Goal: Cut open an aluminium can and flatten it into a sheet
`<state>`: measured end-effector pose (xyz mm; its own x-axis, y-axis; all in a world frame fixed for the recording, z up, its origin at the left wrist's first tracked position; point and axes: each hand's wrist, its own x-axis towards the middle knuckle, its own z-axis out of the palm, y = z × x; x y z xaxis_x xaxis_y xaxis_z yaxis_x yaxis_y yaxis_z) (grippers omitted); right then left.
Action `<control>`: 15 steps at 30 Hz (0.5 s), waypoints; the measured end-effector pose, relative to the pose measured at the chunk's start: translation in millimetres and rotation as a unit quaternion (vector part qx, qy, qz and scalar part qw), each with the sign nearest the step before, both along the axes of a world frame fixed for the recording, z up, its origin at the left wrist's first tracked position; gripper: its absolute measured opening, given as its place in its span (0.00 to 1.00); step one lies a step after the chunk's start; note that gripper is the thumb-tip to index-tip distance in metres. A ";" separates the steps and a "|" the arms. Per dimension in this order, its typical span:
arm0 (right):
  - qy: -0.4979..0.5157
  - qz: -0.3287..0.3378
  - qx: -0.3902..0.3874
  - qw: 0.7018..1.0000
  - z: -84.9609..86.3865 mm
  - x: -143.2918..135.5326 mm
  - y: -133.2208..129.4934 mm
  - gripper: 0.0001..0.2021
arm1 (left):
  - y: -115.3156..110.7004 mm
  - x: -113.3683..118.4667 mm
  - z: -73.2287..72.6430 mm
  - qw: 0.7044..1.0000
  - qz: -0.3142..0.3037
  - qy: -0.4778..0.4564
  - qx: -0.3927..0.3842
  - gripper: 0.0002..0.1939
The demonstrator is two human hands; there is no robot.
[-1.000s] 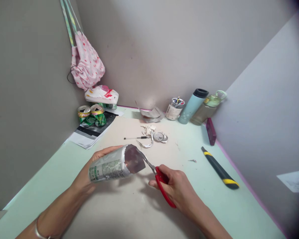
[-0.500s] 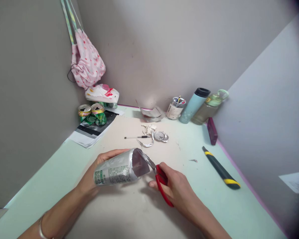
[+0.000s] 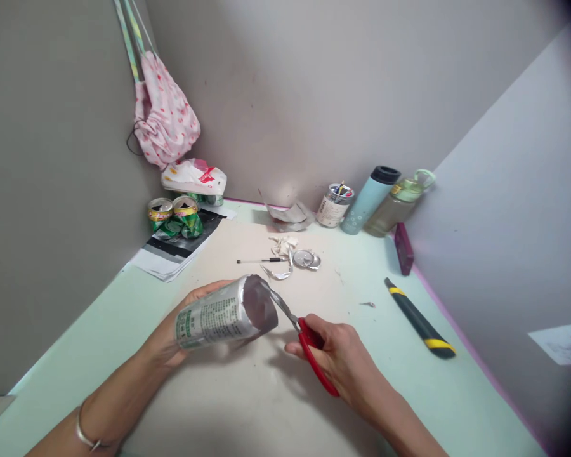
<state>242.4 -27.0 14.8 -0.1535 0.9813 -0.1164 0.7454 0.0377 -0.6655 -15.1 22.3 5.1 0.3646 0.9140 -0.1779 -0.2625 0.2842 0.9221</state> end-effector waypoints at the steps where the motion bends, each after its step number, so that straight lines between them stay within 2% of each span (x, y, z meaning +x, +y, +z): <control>1: 0.008 -0.002 0.000 1.000 0.9 0.0 -0.4 0.24 | -0.3 0.6 2.6 1.000 0.007 -0.003 -0.009 0.24; 3: 0.027 -0.010 -0.010 1.000 2.4 0.1 -1.1 0.24 | -1.1 2.1 7.9 0.999 0.043 -0.004 -0.015 0.22; 7: 0.039 -0.021 -0.025 0.999 4.0 0.5 -1.3 0.24 | -4.0 5.1 12.5 0.992 0.112 0.014 0.050 0.21; 11: 0.024 -0.012 -0.021 0.999 3.9 -0.3 -0.4 0.24 | -7.1 4.9 9.3 0.990 0.098 0.046 0.085 0.19; 15: -0.019 0.008 0.005 1.000 0.8 -1.6 0.1 0.22 | -8.2 2.6 5.8 0.992 0.072 0.032 0.096 0.20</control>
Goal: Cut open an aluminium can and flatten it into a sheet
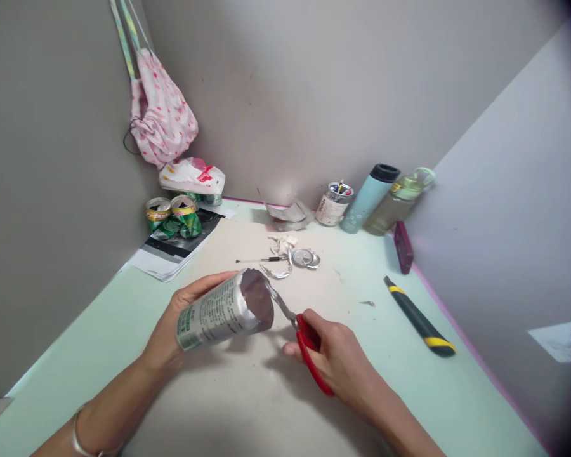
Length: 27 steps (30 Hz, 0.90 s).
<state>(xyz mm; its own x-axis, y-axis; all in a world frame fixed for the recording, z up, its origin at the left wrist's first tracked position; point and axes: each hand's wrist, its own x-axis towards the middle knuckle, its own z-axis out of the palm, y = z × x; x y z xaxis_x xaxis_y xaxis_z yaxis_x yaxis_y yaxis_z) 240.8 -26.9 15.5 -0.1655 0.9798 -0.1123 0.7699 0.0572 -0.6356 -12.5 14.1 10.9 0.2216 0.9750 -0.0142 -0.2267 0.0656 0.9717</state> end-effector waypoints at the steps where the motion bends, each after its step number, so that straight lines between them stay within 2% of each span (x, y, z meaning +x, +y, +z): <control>1: -0.012 0.003 0.008 1.000 -1.2 -0.1 -0.1 0.21 | -0.1 -0.2 -1.1 1.000 -0.007 -0.001 0.000 0.20; 5: -0.044 0.001 0.038 0.998 -5.2 0.3 -0.9 0.19 | -0.1 1.7 -6.2 1.000 -0.024 0.001 -0.003 0.21; 9: -0.035 0.002 0.040 0.999 -3.7 -0.7 -1.6 0.19 | 0.5 3.0 -7.1 0.999 -0.035 -0.012 -0.028 0.18; 13: -0.021 -0.005 0.036 0.999 -1.0 -2.2 -0.7 0.20 | 1.2 2.2 -3.6 0.998 -0.025 -0.021 -0.050 0.19; 18: -0.021 -0.008 0.040 0.999 -1.8 -1.4 -0.3 0.25 | 0.7 3.9 4.4 0.991 -0.027 -0.088 -0.099 0.22; 22: -0.026 0.003 0.036 0.999 -2.2 3.6 -0.3 0.26 | 0.4 1.3 2.7 0.988 -0.042 -0.123 -0.087 0.28; 27: -0.055 0.013 0.045 0.997 -1.3 5.8 2.1 0.22 | 2.7 0.9 -1.2 0.991 -0.039 -0.094 -0.087 0.25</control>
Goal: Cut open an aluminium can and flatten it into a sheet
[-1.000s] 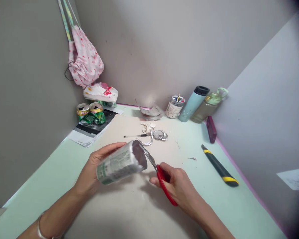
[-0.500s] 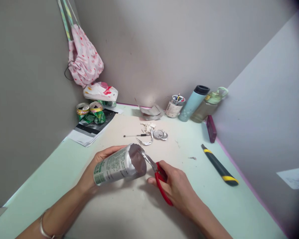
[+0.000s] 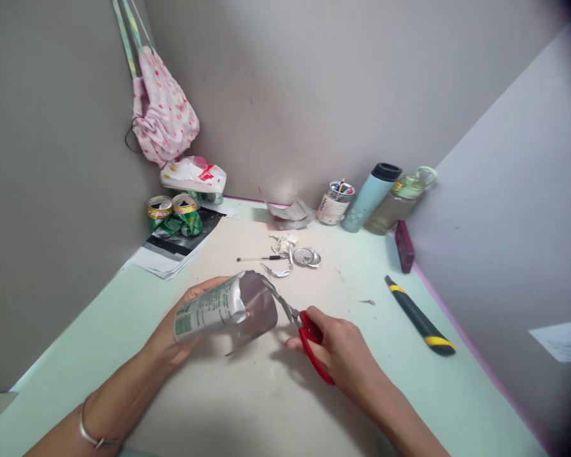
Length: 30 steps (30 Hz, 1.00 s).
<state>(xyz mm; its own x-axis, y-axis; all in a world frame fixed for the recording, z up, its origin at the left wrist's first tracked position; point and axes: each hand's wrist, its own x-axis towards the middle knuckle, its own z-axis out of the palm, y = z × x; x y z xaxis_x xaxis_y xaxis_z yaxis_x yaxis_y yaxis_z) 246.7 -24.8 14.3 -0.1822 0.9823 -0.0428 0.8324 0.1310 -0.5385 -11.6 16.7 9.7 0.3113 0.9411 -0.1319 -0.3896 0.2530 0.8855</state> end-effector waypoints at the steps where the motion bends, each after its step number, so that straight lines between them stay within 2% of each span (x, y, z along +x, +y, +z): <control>1: -0.007 0.001 0.004 1.000 0.4 -0.9 0.2 0.21 | 0.5 0.8 -0.3 1.000 -0.007 0.013 0.000 0.25; 4: -0.029 0.003 0.015 0.999 1.3 -4.5 -0.2 0.19 | 0.8 3.7 -2.1 0.999 -0.024 0.041 0.005 0.27; 9: -0.036 -0.004 0.013 0.999 1.3 -7.7 -1.0 0.18 | -2.3 7.3 -6.1 0.998 -0.010 0.067 0.008 0.20; 18: 0.031 -0.008 -0.015 0.999 -1.8 -4.2 -1.5 0.23 | -2.6 4.3 -0.3 0.999 -0.050 0.012 0.011 0.25; 22: 0.028 -0.010 -0.012 0.999 -1.5 -3.3 -2.4 0.25 | -2.3 7.9 1.7 0.998 -0.051 -0.018 -0.020 0.23; 27: 0.043 -0.021 -0.020 0.999 1.2 -5.0 -3.6 0.25 | -1.9 8.4 -0.4 0.998 0.000 -0.009 -0.061 0.20; 30: 0.051 -0.032 -0.030 0.998 2.4 -5.0 -2.7 0.25 | -2.5 4.9 -3.2 0.998 0.044 0.004 -0.038 0.17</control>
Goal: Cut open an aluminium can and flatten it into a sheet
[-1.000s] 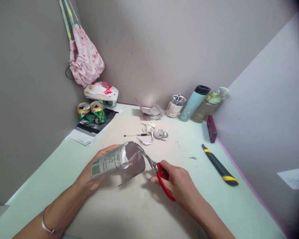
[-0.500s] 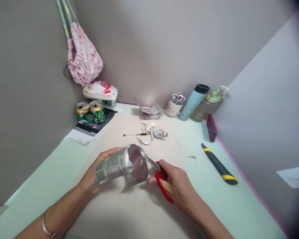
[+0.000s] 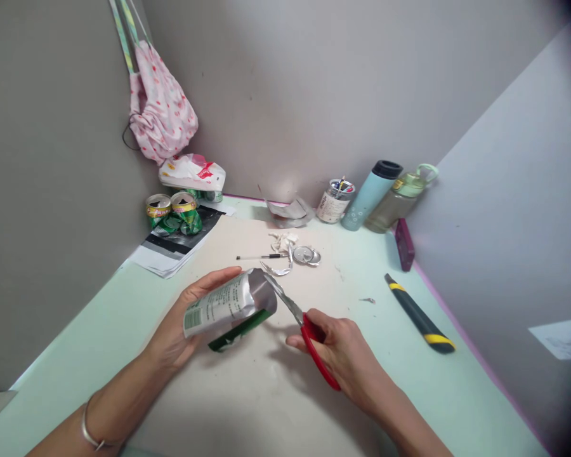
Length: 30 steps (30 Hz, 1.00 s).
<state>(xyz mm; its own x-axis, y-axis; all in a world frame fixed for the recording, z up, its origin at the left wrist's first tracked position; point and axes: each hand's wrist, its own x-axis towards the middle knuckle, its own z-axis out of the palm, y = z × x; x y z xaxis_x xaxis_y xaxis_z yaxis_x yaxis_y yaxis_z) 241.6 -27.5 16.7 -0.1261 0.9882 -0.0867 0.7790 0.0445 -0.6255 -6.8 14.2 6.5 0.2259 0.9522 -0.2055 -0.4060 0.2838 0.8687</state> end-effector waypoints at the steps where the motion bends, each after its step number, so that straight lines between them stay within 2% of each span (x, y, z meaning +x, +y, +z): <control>1: -0.001 -0.001 -0.002 1.000 0.1 0.2 0.6 0.25 | -0.5 -1.0 -0.8 1.000 0.005 0.013 0.017 0.16; 6: -0.031 0.015 0.008 0.999 -1.2 0.5 3.0 0.24 | -3.5 -1.6 -2.9 0.995 -0.005 0.029 0.098 0.21; 11: -0.061 0.020 0.012 0.998 -2.2 -0.1 2.0 0.20 | -3.4 2.0 -3.2 0.994 -0.028 0.033 0.097 0.21; 17: -0.050 0.018 0.019 0.998 -1.7 0.4 0.2 0.19 | -4.6 2.1 -6.0 0.992 -0.058 -0.001 0.110 0.27; 21: -0.029 0.007 0.011 0.999 -1.3 0.2 0.6 0.22 | -4.6 -2.5 -14.8 0.994 -0.058 -0.044 0.086 0.24; 24: -0.023 0.000 0.005 1.000 -1.4 0.5 0.3 0.23 | -2.4 -3.8 -20.1 0.994 -0.035 -0.075 0.075 0.21; 27: -0.014 0.007 0.000 1.000 -1.5 1.5 -0.3 0.24 | 0.5 -3.1 -21.1 0.994 -0.018 -0.098 0.048 0.14; 30: -0.007 0.019 -0.004 1.000 -0.9 2.6 0.0 0.23 | 2.4 -2.2 -21.0 0.994 -0.017 -0.105 0.023 0.12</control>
